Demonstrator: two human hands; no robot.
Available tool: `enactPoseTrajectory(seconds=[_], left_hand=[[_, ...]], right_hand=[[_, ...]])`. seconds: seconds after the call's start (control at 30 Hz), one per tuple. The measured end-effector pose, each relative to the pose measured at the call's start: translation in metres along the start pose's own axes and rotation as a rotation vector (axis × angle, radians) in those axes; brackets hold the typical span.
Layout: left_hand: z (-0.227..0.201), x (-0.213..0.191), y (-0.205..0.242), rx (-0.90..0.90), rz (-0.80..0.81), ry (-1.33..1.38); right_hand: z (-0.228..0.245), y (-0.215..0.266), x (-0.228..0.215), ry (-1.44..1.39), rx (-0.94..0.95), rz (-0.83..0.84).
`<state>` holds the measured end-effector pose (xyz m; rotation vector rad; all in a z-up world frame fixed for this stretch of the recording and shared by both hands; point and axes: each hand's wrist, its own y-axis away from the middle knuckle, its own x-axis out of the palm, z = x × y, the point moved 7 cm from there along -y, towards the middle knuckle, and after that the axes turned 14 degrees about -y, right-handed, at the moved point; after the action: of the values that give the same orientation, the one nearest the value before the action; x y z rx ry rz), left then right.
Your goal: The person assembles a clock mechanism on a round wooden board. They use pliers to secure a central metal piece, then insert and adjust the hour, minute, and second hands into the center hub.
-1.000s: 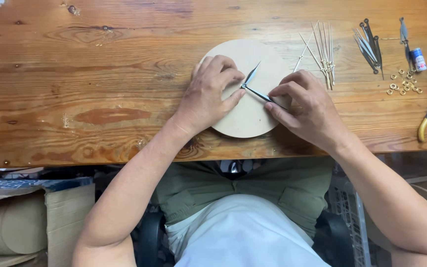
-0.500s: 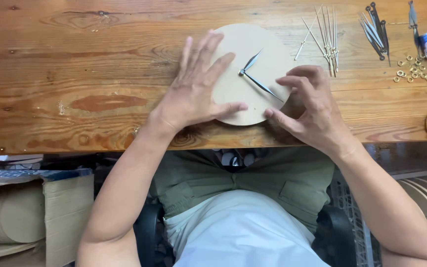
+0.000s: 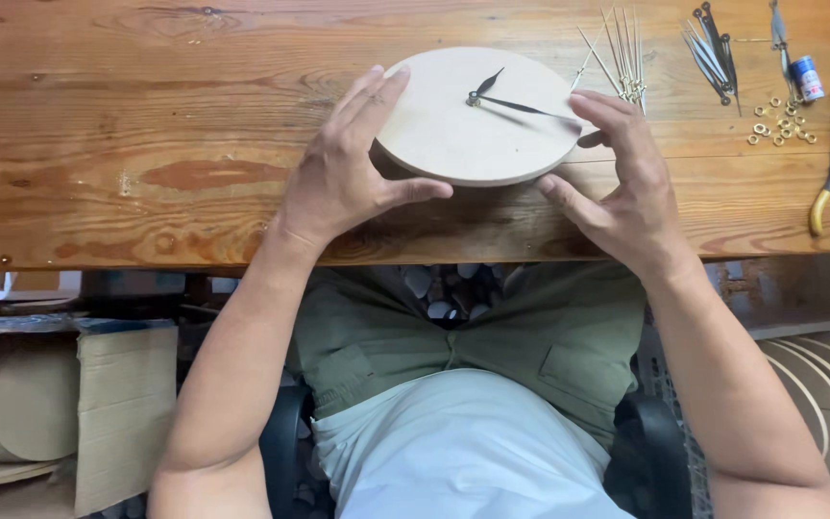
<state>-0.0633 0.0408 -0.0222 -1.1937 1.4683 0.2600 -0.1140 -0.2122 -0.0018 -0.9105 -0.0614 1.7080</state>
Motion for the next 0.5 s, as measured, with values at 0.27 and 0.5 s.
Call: enactPoseTrajectory(seconds=[0.27,0.5], left_hand=[[-0.015,-0.017,0.005,0.094,-0.196,0.102],[-0.006,-0.009,0.014,0.078,-0.206,0.165]], right_hand=[[0.027,0.001,-0.003,0.11,0.025,-0.145],[0.014,-0.015,-0.009,-0.076,0.234,-0.262]])
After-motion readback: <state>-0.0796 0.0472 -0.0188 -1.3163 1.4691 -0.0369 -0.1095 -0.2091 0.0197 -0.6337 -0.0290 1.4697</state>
